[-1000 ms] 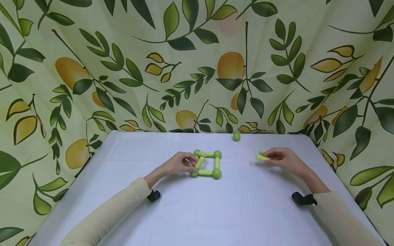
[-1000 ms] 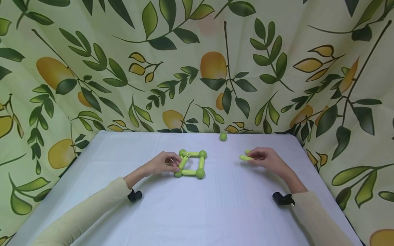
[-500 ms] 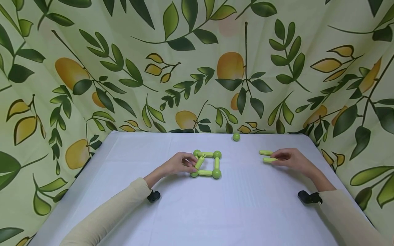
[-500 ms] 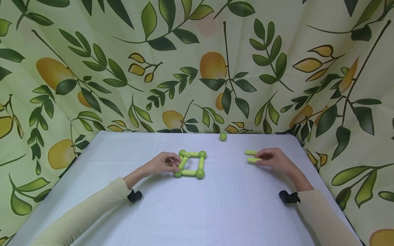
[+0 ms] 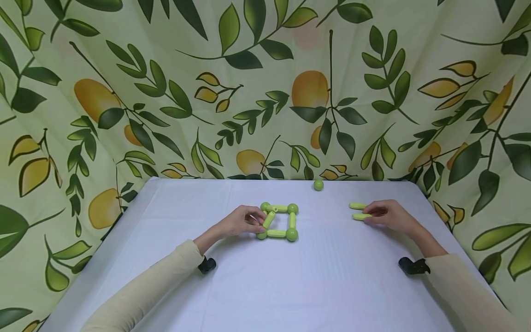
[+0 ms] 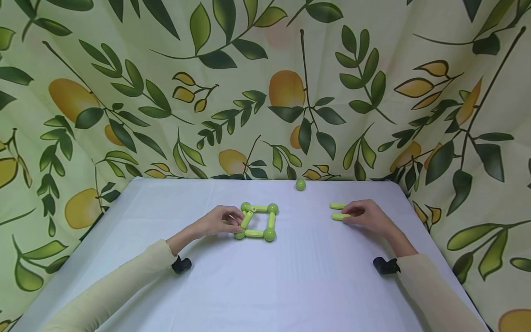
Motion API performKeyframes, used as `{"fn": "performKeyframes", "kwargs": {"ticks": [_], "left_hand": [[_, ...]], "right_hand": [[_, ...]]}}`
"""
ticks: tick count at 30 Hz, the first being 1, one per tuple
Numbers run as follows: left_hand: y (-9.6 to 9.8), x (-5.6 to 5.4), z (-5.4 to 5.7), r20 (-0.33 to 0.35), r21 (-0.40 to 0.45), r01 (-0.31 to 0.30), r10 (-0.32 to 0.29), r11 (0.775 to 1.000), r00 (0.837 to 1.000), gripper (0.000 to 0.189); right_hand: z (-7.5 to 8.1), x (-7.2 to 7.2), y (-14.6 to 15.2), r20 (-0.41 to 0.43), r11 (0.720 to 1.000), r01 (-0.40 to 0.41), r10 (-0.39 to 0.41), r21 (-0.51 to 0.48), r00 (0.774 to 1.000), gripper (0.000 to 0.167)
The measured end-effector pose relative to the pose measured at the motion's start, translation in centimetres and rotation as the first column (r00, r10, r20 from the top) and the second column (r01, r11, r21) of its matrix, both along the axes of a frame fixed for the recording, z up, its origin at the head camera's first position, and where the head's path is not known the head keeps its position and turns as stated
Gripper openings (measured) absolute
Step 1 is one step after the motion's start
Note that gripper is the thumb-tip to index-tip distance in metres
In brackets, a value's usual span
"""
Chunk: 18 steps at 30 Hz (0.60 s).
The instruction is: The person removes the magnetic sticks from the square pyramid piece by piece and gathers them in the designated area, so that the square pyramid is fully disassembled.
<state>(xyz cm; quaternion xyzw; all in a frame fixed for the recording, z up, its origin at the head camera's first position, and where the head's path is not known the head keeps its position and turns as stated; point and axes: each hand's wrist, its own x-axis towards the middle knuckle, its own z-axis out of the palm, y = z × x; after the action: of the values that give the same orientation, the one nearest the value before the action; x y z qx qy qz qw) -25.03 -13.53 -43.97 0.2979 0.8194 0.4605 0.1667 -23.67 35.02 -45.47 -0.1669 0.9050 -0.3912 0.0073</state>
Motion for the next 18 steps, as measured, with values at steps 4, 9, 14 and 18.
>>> {"fn": "performKeyframes", "kwargs": {"ticks": [4,9,14,18], "left_hand": [[0.0,-0.04,-0.11,0.004,0.004,-0.002,0.002,1.0,1.0,0.028],[0.04,-0.14,-0.31,0.001,0.006,-0.001,0.001,1.0,1.0,0.028],[0.09,-0.16,-0.39,0.0,0.007,-0.007,0.007,1.0,1.0,0.028],[0.21,-0.08,-0.32,0.009,0.008,-0.01,0.009,1.0,1.0,0.029]], "right_hand": [[0.14,0.05,-0.27,0.002,1.0,-0.002,0.002,-0.004,1.0,0.017],[0.15,0.11,-0.38,0.009,1.0,-0.001,0.001,-0.009,1.0,0.018],[0.0,0.0,-0.43,0.004,1.0,0.014,-0.014,0.007,1.0,0.017],[0.0,0.0,-0.42,0.014,0.999,0.03,-0.03,0.018,0.999,0.018]]}}
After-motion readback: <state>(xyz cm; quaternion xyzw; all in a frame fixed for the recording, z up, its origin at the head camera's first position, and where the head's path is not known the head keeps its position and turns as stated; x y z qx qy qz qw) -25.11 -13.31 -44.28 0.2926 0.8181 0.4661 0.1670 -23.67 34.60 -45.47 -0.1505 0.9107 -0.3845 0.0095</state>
